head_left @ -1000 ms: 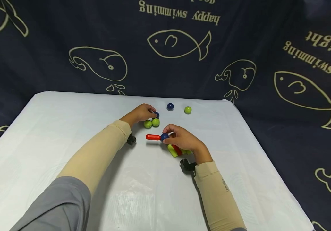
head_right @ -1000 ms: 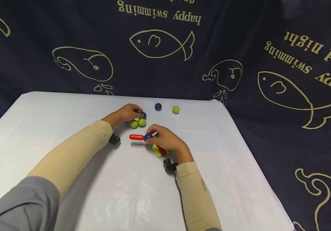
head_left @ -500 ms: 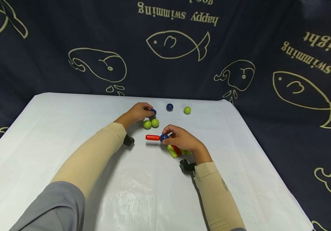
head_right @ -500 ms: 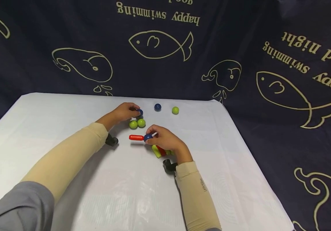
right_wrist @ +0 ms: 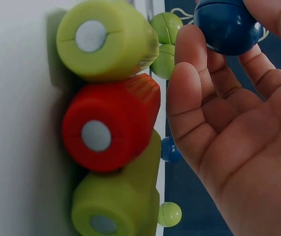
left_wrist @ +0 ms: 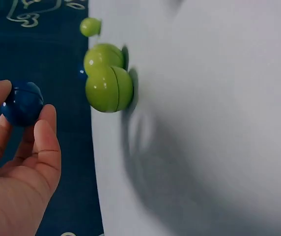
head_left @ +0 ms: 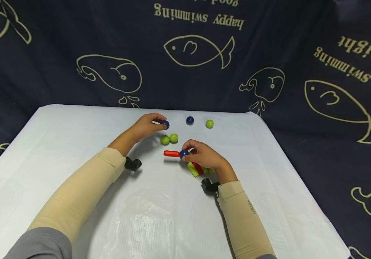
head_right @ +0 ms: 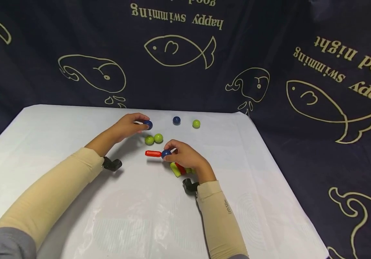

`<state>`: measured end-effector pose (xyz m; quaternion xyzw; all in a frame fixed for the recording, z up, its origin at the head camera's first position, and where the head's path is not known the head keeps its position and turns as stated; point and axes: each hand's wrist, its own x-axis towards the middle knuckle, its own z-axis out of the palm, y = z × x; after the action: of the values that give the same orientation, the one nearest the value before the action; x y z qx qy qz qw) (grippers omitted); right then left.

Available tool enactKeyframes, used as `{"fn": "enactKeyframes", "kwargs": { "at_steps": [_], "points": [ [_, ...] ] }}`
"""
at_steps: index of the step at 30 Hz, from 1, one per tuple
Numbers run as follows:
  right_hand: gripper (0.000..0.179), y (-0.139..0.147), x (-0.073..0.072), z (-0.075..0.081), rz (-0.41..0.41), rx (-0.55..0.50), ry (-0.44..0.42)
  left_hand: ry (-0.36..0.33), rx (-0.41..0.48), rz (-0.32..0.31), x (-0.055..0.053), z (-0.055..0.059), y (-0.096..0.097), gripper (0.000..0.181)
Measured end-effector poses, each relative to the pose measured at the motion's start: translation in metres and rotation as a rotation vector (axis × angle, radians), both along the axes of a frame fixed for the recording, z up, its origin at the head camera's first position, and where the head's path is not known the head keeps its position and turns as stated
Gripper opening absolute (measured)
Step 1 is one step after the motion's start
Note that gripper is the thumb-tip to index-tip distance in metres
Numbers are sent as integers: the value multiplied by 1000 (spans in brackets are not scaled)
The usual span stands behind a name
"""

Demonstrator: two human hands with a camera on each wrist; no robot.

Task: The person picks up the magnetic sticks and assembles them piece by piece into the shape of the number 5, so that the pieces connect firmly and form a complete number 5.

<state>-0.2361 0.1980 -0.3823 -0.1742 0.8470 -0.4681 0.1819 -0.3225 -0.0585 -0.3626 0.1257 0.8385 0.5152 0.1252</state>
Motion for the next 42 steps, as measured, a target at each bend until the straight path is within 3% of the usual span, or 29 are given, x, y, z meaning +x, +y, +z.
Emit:
{"fn": "enactKeyframes", "kwargs": {
  "at_steps": [4, 9, 15, 22, 42],
  "points": [
    [23, -1, -1, -2, -16, 4, -2, 9, 36, -29, 21, -4, -12, 40],
    [23, 0, -2, -4, -25, 15, 1, 22, 25, -61, 46, -17, -25, 38],
    [22, 3, -3, -4, -73, 2, -29, -6, 58, -94, 66, -33, -30, 37],
    [23, 5, -5, -5, -78, -2, -25, -32, 67, -75, 76, -42, -31, 37],
    [24, -3, -2, -6, -30, 10, 2, -33, 65, -106, 87, -36, -26, 34]
  ]
}}
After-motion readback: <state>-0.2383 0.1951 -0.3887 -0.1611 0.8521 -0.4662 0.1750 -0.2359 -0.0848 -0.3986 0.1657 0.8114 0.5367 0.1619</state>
